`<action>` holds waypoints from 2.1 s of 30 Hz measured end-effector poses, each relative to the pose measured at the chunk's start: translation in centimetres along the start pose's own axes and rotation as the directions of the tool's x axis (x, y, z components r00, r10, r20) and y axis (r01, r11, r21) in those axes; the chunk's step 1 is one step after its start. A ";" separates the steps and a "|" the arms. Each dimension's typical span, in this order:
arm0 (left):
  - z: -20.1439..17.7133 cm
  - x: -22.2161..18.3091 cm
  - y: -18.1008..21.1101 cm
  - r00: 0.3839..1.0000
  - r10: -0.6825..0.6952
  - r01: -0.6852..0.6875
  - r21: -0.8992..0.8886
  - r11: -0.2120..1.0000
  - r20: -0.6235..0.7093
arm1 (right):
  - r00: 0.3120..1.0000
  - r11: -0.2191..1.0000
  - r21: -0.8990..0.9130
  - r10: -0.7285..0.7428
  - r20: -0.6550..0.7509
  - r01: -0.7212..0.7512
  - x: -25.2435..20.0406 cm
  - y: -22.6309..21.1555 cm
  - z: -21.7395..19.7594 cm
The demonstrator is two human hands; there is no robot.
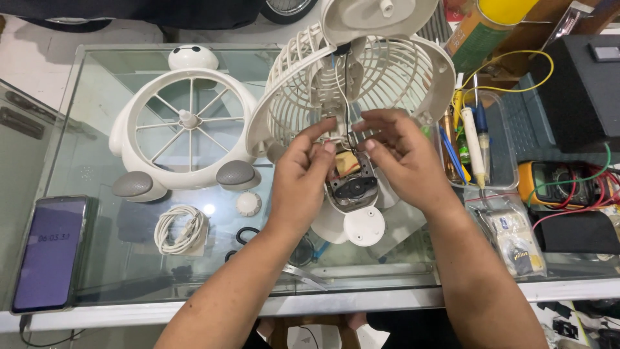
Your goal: The person tests a white power cord with a voltage tester, coils the cord, and places it on the table. They then pick up a disassembled white fan, remove the front grille, and manipulate the motor and internal wiring.
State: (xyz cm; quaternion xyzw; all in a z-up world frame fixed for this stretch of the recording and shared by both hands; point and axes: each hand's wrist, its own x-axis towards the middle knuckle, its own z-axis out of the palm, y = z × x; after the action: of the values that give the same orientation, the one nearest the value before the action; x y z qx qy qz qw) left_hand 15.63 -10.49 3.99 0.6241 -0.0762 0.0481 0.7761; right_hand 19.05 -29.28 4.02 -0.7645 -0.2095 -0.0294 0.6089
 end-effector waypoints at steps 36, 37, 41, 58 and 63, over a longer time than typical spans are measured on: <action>-0.5 0.6 0.3 0.931 0.343 -0.350 0.555 0.754 0.122 | 0.988 0.951 -0.297 -0.122 -0.097 0.088 -0.3 -0.6 1.5; -0.3 0.5 0.5 0.932 0.344 -0.349 0.558 0.753 0.118 | 0.988 0.951 -0.295 -0.123 -0.093 0.090 -0.3 -0.2 1.5; 0.0 0.8 0.2 0.949 0.297 -0.301 0.570 0.765 0.102 | 0.989 0.980 -0.175 -0.116 -0.097 0.098 -0.1 0.7 1.5; -0.4 0.4 -0.8 0.944 0.306 -0.318 0.580 0.749 0.123 | 0.998 0.997 0.072 0.027 -0.059 -0.023 1.8 3.4 1.6; -0.3 0.4 -0.8 0.932 0.334 -0.354 0.568 0.743 0.143 | 0.986 0.984 -0.177 -0.027 -0.166 -0.003 1.5 2.1 1.6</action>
State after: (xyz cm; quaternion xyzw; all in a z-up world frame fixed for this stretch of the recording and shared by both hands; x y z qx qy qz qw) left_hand 16.21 -10.39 3.23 0.8079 -0.1836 0.2015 0.5225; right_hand 20.88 -27.71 2.13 -0.8089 -0.1586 -0.1158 0.5541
